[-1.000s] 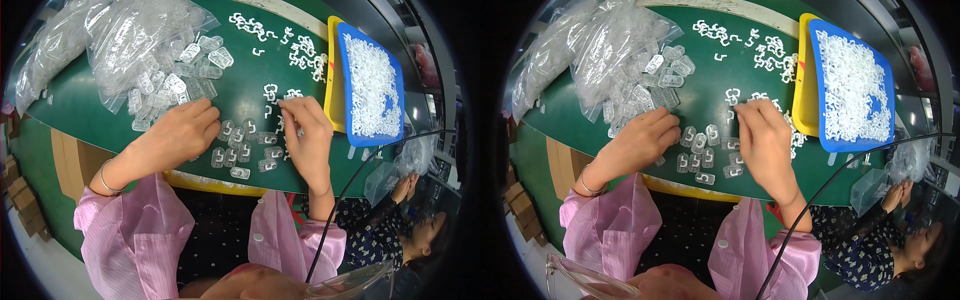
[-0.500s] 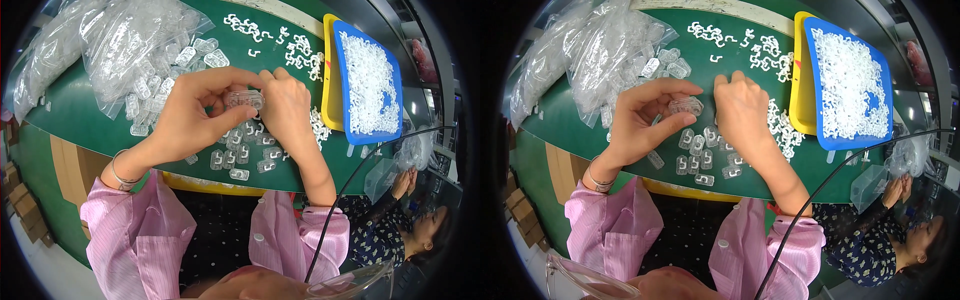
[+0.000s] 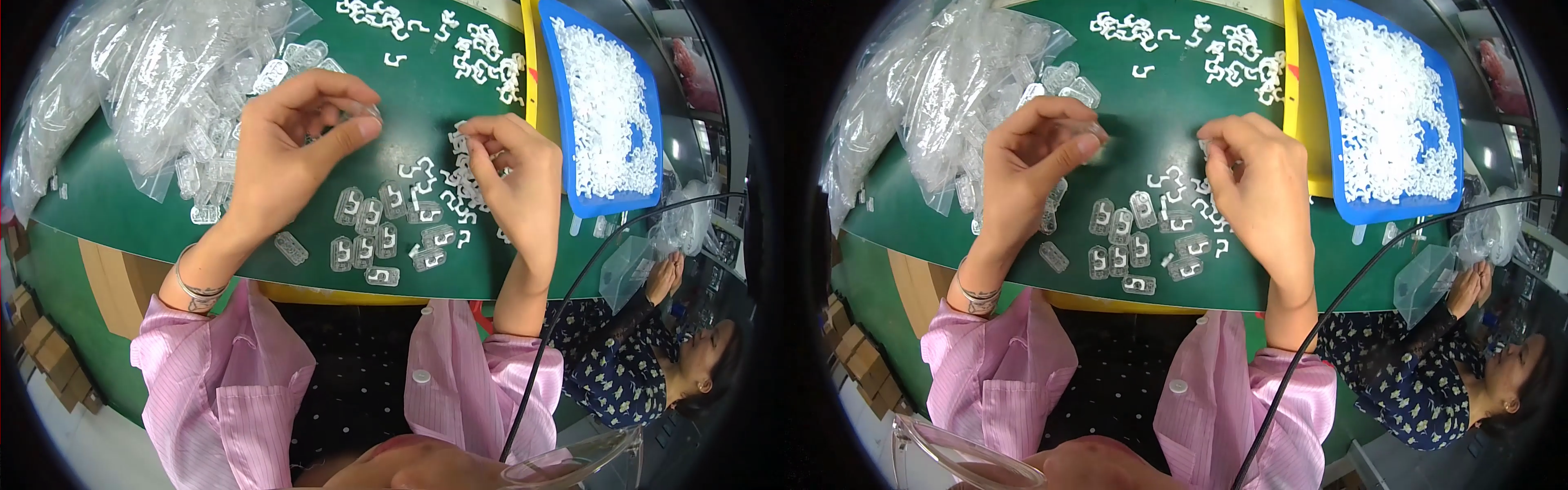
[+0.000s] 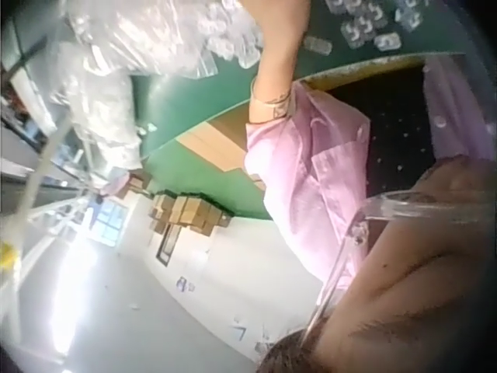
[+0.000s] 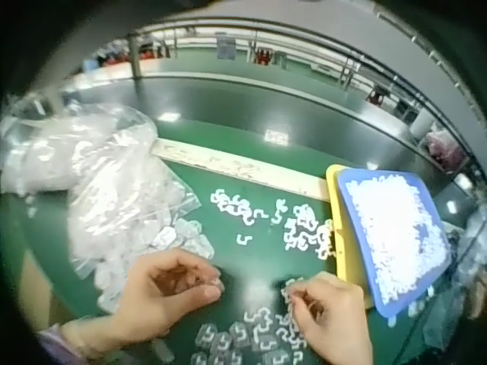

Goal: The person assembles small white plastic hooks into clear plastic housings by hand.

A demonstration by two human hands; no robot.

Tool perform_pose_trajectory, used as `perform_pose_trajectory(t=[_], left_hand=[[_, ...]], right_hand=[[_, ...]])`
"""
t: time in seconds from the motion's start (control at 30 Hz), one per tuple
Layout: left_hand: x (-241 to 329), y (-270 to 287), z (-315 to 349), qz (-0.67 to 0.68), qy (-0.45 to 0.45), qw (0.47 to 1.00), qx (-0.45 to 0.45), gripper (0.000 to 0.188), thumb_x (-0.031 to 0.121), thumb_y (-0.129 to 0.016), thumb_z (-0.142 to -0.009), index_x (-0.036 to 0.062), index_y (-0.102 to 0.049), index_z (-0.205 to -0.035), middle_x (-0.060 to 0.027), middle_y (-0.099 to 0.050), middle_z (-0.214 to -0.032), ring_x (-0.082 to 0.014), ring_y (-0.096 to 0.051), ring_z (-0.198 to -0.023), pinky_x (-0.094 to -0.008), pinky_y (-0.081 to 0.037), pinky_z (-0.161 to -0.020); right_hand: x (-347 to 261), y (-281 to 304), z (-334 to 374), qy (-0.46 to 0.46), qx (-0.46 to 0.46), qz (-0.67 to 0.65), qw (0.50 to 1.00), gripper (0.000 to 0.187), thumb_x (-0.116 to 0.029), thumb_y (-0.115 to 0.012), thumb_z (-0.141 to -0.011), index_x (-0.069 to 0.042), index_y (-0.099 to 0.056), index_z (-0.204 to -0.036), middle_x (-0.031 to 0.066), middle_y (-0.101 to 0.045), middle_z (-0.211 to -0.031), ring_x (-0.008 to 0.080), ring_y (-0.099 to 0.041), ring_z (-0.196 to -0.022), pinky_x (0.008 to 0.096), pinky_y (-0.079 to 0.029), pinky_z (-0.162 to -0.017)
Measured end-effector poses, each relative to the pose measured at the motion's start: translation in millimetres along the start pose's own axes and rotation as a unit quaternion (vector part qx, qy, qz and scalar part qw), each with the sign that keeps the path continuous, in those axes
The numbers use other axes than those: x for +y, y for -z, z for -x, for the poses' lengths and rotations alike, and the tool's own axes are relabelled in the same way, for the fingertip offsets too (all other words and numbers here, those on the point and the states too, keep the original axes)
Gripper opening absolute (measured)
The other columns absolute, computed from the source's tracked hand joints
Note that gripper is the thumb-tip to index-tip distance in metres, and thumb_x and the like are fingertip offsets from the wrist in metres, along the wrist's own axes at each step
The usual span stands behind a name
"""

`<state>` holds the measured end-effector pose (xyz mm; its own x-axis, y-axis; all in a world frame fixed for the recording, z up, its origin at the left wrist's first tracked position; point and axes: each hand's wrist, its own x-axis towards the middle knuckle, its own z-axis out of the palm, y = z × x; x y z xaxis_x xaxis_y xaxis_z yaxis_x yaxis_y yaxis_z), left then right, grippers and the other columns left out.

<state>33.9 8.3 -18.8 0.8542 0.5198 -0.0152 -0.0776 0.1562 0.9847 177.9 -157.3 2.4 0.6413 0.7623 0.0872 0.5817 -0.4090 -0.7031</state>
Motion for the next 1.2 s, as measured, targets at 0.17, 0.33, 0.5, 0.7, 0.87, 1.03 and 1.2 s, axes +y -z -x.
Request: perform_pose_trajectory(t=[0.17,0.33,0.5,0.7,0.87,1.03,1.2], left_hand=[[6.1,0.0,3.7,0.002,-0.005,1.000,0.012,0.023,-0.002,-0.066,-0.082,-0.0032,-0.064,-0.106,-0.0018,-0.063,-0.082,-0.0028,-0.056,-0.068,-0.0139,-0.040,-0.057],[7.5,-3.6,6.2,-0.027,0.032,0.999,-0.029,0.021,0.002,-0.064,-0.086,-0.0039,-0.064,-0.106,-0.0042,-0.065,-0.078,-0.0055,-0.059,-0.063,-0.0166,-0.045,-0.054],[4.5,-7.3,9.7,-0.026,0.022,0.998,-0.055,0.019,0.002,-0.062,-0.087,-0.0051,-0.064,-0.105,-0.0078,-0.067,-0.078,-0.0087,-0.063,-0.067,-0.0190,-0.049,-0.056],[8.4,-6.8,12.7,0.047,0.051,0.995,-0.072,0.023,-0.003,-0.051,-0.089,-0.0076,-0.060,-0.110,-0.0144,-0.067,-0.089,-0.0171,-0.068,-0.075,-0.0231,-0.054,-0.063],[7.7,-6.3,14.0,0.052,0.055,0.995,-0.071,0.025,-0.004,-0.048,-0.089,-0.0080,-0.060,-0.110,-0.0148,-0.067,-0.091,-0.0189,-0.069,-0.077,-0.0239,-0.055,-0.065],[2.1,-11.3,19.4,0.032,0.067,0.995,-0.068,0.024,-0.004,-0.047,-0.089,-0.0093,-0.061,-0.106,-0.0136,-0.068,-0.087,-0.0179,-0.069,-0.077,-0.0236,-0.055,-0.065],[-7.4,-10.0,18.1,-0.140,-0.078,0.980,-0.120,0.021,-0.006,-0.052,-0.081,-0.0070,-0.064,-0.098,-0.0141,-0.066,-0.075,-0.0208,-0.069,-0.069,-0.0259,-0.053,-0.058]], right_hand=[[-14.1,9.8,51.9,0.113,-0.189,0.003,0.975,0.016,0.005,-0.066,-0.071,-0.001,-0.068,-0.086,0.0093,-0.062,-0.080,0.0228,-0.063,-0.066,0.0306,-0.051,-0.059],[-22.3,-21.3,86.1,0.096,-0.189,0.079,0.974,0.015,-0.002,-0.070,-0.073,0.000,-0.064,-0.087,0.0091,-0.056,-0.087,0.0248,-0.060,-0.067,0.0327,-0.051,-0.058],[-36.5,-38.4,91.8,0.150,-0.152,0.246,0.946,0.011,0.000,-0.060,-0.061,0.002,-0.054,-0.071,0.0086,-0.047,-0.074,0.0198,-0.056,-0.062,0.0318,-0.048,-0.049],[-36.4,-42.3,80.2,0.193,-0.151,0.301,0.922,0.014,-0.003,-0.062,-0.056,-0.002,-0.053,-0.067,0.0061,-0.046,-0.068,0.0172,-0.055,-0.059,0.0275,-0.046,-0.045],[-18.1,-30.6,59.9,0.179,-0.102,0.158,0.966,0.016,0.005,-0.063,-0.057,0.000,-0.056,-0.070,0.0084,-0.052,-0.071,0.0171,-0.058,-0.058,0.0276,-0.046,-0.046],[-18.4,-7.2,28.3,0.116,-0.078,-0.209,0.968,0.020,0.015,-0.064,-0.065,0.005,-0.060,-0.082,0.0094,-0.062,-0.080,0.0114,-0.061,-0.069,0.0227,-0.048,-0.060],[-20.4,-22.7,27.5,0.002,-0.072,-0.274,0.959,0.028,0.014,-0.062,-0.073,0.005,-0.058,-0.099,0.0073,-0.062,-0.078,0.0107,-0.062,-0.067,0.0216,-0.050,-0.061]])
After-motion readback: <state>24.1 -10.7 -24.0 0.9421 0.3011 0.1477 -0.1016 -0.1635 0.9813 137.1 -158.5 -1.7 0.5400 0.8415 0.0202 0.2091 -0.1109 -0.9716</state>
